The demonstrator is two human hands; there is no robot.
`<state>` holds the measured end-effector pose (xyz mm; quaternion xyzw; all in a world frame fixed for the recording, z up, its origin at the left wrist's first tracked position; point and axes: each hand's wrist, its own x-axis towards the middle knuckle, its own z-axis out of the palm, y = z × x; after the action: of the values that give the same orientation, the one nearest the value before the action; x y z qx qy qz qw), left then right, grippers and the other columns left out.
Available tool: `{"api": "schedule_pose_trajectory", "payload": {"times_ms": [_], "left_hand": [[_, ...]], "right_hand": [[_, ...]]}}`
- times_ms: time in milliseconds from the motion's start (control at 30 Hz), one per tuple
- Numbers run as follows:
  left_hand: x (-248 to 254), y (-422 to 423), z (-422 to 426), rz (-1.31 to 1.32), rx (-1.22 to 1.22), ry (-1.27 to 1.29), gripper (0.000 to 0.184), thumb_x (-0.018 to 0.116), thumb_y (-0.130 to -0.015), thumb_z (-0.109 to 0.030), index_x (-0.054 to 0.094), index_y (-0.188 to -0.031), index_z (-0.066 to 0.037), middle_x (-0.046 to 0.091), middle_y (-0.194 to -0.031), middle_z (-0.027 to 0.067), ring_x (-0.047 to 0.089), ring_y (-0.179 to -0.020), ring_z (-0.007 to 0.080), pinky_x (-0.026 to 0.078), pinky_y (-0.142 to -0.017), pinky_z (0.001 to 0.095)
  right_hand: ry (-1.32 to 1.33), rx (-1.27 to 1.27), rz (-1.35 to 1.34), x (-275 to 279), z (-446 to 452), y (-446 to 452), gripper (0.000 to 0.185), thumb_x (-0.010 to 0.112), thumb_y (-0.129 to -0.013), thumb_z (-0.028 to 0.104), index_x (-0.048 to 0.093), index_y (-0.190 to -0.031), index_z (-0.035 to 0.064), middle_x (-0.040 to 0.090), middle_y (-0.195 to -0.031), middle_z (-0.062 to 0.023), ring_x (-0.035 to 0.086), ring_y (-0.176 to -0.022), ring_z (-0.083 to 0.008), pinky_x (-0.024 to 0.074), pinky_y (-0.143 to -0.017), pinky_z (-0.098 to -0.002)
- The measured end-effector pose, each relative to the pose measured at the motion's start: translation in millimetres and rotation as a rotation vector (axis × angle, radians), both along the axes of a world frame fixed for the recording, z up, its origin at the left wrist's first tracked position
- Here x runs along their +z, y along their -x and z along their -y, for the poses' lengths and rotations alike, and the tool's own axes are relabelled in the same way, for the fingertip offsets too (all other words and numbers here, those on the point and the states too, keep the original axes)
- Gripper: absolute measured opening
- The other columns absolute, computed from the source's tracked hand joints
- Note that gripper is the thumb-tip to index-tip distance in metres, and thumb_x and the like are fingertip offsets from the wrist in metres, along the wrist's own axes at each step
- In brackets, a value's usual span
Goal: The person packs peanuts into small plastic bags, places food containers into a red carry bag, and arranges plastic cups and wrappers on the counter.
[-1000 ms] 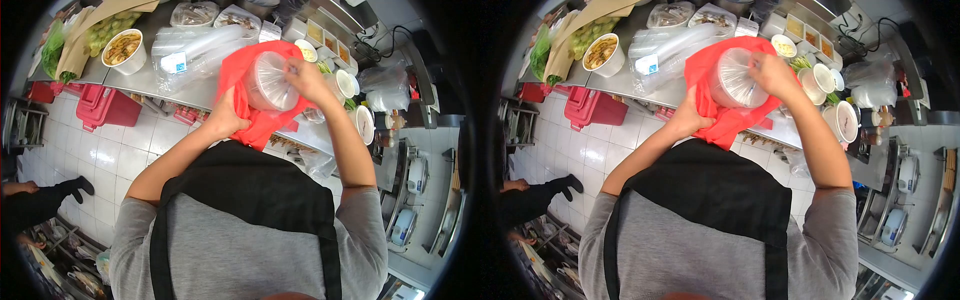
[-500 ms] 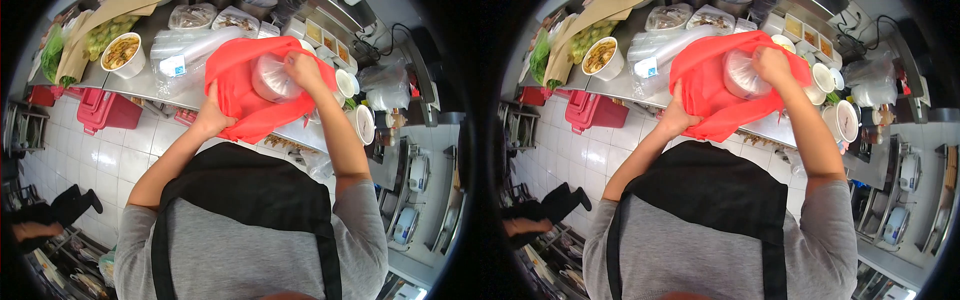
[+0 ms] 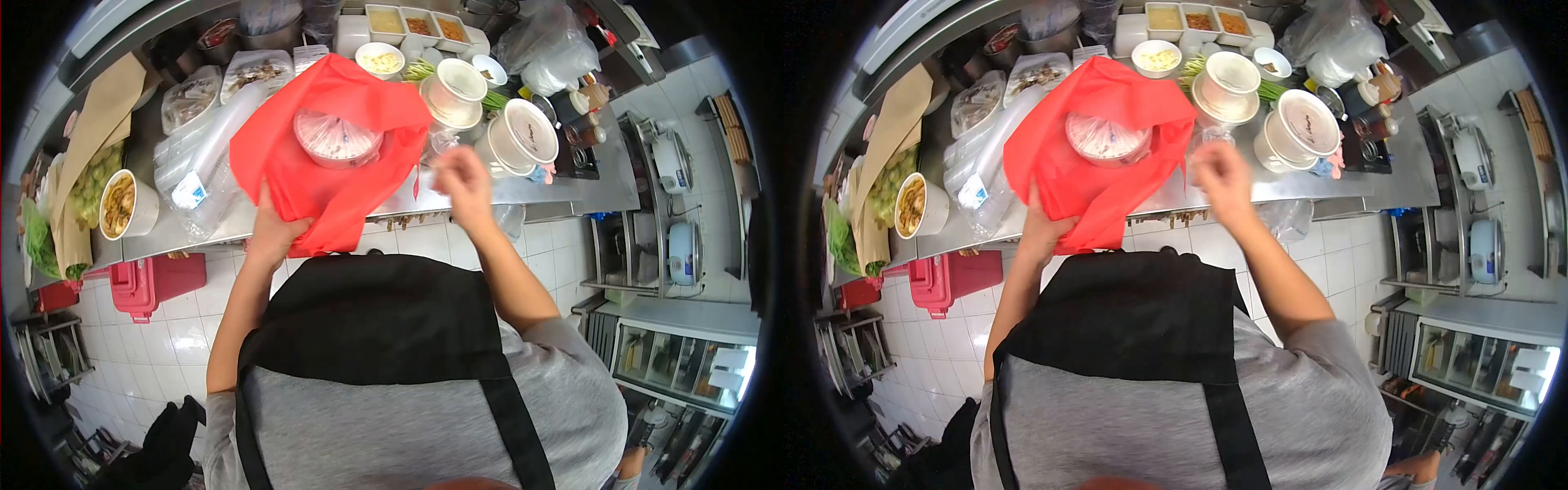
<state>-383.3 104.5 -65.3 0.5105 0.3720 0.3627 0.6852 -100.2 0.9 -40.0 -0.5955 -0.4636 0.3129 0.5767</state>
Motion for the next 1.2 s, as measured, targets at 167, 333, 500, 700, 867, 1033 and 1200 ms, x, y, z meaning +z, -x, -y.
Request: {"api": "schedule_pose_trajectory", "payload": {"times_ms": [167, 333, 500, 700, 867, 1033, 1200], "left_hand": [[2, -57, -9, 0.058, -0.103, 0.065, 0.105, 0.059, -0.065, 0.019, -0.002, -0.146, -0.008, 0.036, -0.136, 0.0179, 0.049, -0.116, 0.0273, 0.047, -0.093, 0.0366], [1, -78, -14, 0.020, -0.124, -0.001, 0.106, 0.063, -0.066, 0.013, -0.005, -0.146, -0.006, 0.035, -0.137, 0.0183, 0.045, -0.120, 0.0265, 0.042, -0.096, 0.0339], [37, -29, 9, -0.333, 0.019, -0.354, 0.107, 0.064, -0.067, 0.010, -0.007, -0.146, -0.007, 0.026, -0.143, 0.0211, 0.037, -0.128, 0.0284, 0.034, -0.104, 0.0344], [31, 4, 40, -0.575, 0.143, -0.394, 0.105, 0.069, -0.065, 0.006, 0.005, -0.147, -0.009, 0.023, -0.144, 0.0235, 0.032, -0.131, 0.0310, 0.028, -0.108, 0.0375], [39, 3, 47, -0.700, 0.192, -0.354, 0.103, 0.071, -0.064, 0.003, 0.012, -0.147, -0.013, 0.032, -0.132, 0.0238, 0.035, -0.124, 0.0377, 0.031, -0.106, 0.0385], [45, 14, 45, -0.671, 0.185, -0.374, 0.095, 0.068, -0.066, 0.001, 0.014, -0.145, -0.005, 0.029, -0.130, 0.0238, 0.036, -0.123, 0.0387, 0.033, -0.105, 0.0399], [42, 12, 46, -0.627, 0.219, -0.444, 0.089, 0.062, -0.067, 0.003, 0.017, -0.143, 0.000, 0.032, -0.125, 0.0226, 0.038, -0.120, 0.0377, 0.033, -0.104, 0.0396]], "right_hand": [[0.131, -0.782, -0.648, -51, 60, -137, 0.043, 0.061, -0.086, 0.024, 0.033, -0.114, 0.0078, 0.045, -0.095, -0.0123, 0.060, -0.072, -0.0315, 0.0524, -0.055, -0.0403], [0.148, -0.644, -0.727, -76, 51, -199, 0.041, 0.054, -0.087, 0.011, 0.037, -0.122, -0.0016, 0.047, -0.109, -0.0195, 0.061, -0.079, -0.0349, 0.0578, -0.066, -0.0454], [0.303, -0.515, -0.500, -64, 61, -222, 0.023, 0.046, -0.081, -0.006, 0.047, -0.104, -0.0046, 0.053, -0.103, -0.0183, 0.061, -0.087, -0.0333, 0.0589, -0.071, -0.0458], [0.366, -0.558, -0.378, -19, 111, -220, 0.030, 0.050, -0.081, -0.005, 0.051, -0.111, -0.0051, 0.061, -0.099, -0.0172, 0.065, -0.078, -0.0284, 0.0591, -0.060, -0.0346], [0.271, -0.253, -0.335, 74, 100, -185, 0.034, 0.058, -0.086, 0.010, 0.052, -0.118, 0.0007, 0.064, -0.103, -0.0126, 0.066, -0.079, -0.0195, 0.0570, -0.053, -0.0271], [0.115, -0.094, -0.463, 109, 21, -86, 0.038, 0.057, -0.088, 0.020, 0.051, -0.121, 0.0004, 0.061, -0.112, -0.0129, 0.063, -0.095, -0.0232, 0.0564, -0.072, -0.0341], [0.297, 0.218, -0.499, 91, -60, 39, 0.043, 0.063, -0.083, 0.005, 0.049, -0.123, -0.0024, 0.057, -0.120, -0.0155, 0.060, -0.099, -0.0234, 0.0499, -0.088, -0.0356]]}}
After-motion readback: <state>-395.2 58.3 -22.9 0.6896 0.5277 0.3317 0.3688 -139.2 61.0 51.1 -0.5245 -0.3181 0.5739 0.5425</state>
